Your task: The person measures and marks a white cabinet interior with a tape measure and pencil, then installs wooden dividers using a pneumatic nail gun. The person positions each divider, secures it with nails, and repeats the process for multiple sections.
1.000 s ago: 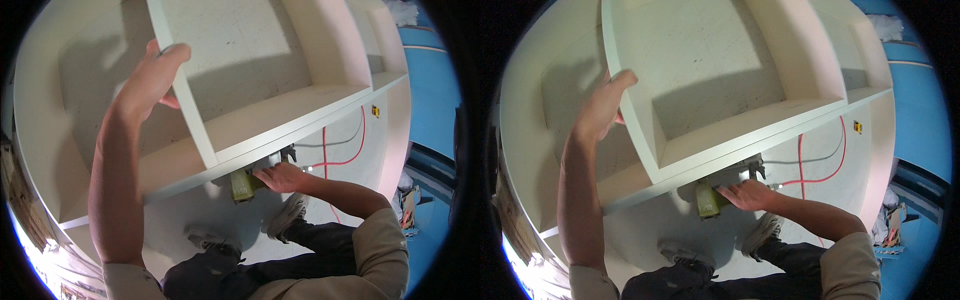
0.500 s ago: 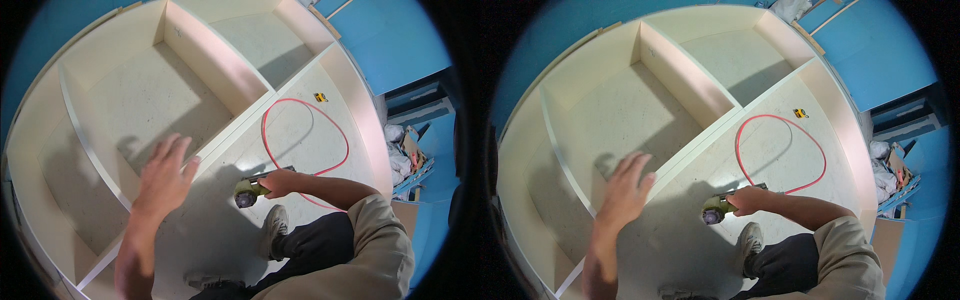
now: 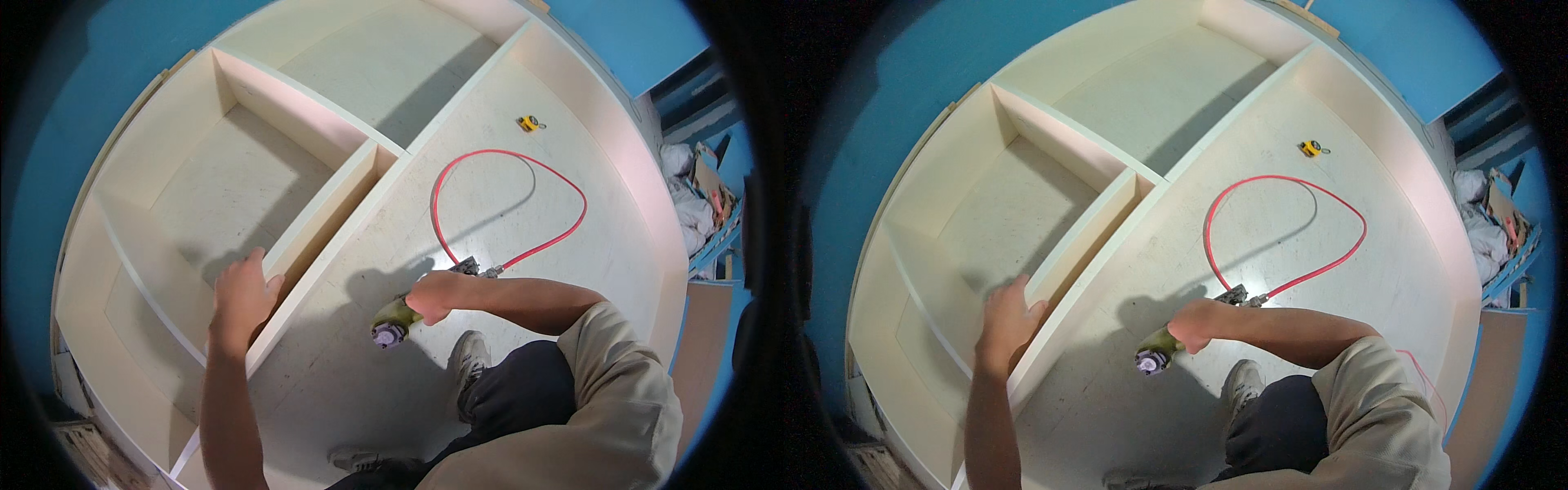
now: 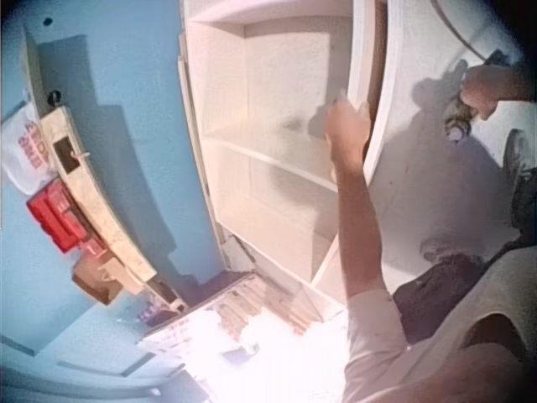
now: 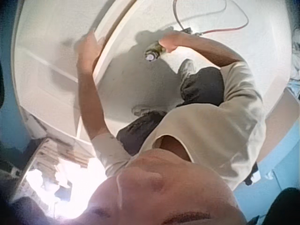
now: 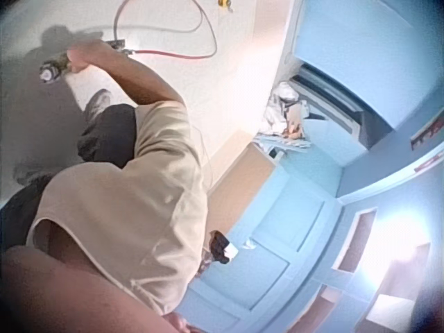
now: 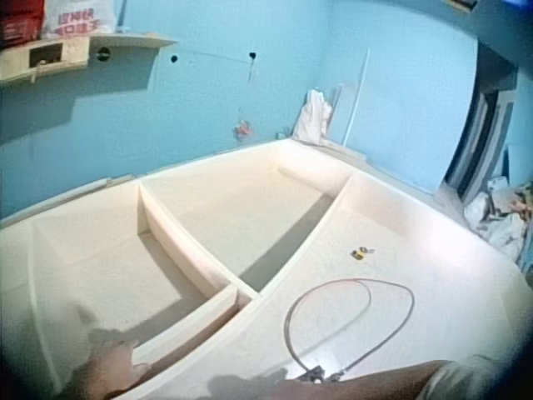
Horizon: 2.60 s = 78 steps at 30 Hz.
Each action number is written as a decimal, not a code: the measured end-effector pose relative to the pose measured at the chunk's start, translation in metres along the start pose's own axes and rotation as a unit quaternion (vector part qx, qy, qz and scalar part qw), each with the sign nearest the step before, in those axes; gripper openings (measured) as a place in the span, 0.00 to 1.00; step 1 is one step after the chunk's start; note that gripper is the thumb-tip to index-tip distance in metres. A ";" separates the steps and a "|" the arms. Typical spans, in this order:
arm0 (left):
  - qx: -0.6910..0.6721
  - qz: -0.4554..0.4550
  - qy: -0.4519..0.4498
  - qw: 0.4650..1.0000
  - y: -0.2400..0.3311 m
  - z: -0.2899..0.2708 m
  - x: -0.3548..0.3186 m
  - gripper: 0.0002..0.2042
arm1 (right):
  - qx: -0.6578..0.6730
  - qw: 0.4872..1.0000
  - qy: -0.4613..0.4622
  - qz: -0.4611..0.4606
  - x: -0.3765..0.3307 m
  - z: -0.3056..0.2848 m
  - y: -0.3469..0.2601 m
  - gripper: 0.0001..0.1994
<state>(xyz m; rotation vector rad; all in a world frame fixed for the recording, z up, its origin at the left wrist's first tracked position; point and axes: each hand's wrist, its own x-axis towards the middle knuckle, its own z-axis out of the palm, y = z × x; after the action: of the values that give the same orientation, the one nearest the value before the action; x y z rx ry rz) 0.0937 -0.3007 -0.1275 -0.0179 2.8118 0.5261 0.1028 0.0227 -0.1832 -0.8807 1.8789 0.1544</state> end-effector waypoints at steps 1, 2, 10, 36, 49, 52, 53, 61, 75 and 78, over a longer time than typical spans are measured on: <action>0.003 -0.016 -0.006 1.000 0.003 0.003 0.004 0.25 | -0.003 1.000 -0.003 0.000 0.003 0.003 -0.001 0.11; 0.006 -0.033 -0.011 0.999 0.005 0.007 0.008 0.25 | -0.006 1.000 -0.006 0.001 0.005 0.006 -0.004 0.11; -0.100 0.058 0.033 0.993 -0.034 0.004 0.044 0.22 | 0.035 0.999 -0.011 0.009 0.004 0.000 0.002 0.11; 0.139 0.077 0.160 0.974 0.014 -0.235 -0.018 0.14 | 0.187 0.971 -0.009 0.150 -0.124 -0.036 -0.013 0.13; -0.170 -0.504 -0.091 0.842 0.168 -0.322 -0.296 0.14 | 0.480 0.740 -0.050 0.468 -0.632 -0.092 0.177 0.14; -0.214 -0.596 -0.096 0.768 0.178 -0.304 -0.326 0.14 | 0.476 0.732 -0.059 0.484 -0.689 -0.166 0.229 0.16; -0.232 -0.616 -0.088 0.748 0.182 -0.304 -0.331 0.14 | 0.467 0.735 -0.061 0.488 -0.707 -0.183 0.247 0.16; -0.302 -0.658 -0.104 0.682 0.213 -0.320 -0.327 0.13 | 0.441 0.787 0.059 0.428 -0.660 -0.427 0.260 0.18; -0.276 -0.788 0.115 0.538 0.364 -0.347 -0.152 0.10 | 0.113 0.969 -0.043 0.216 -0.369 -0.821 0.336 0.14; -0.262 -0.821 0.118 0.493 0.431 -0.372 -0.102 0.12 | -0.108 0.983 -0.022 0.149 -0.308 -0.879 0.340 0.20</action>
<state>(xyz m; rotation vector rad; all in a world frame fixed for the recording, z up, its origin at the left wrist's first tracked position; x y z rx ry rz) 0.0635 -0.0346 0.3857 -2.5402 1.3094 0.6755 -0.6961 0.0125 0.4038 -0.7260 1.9696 0.5660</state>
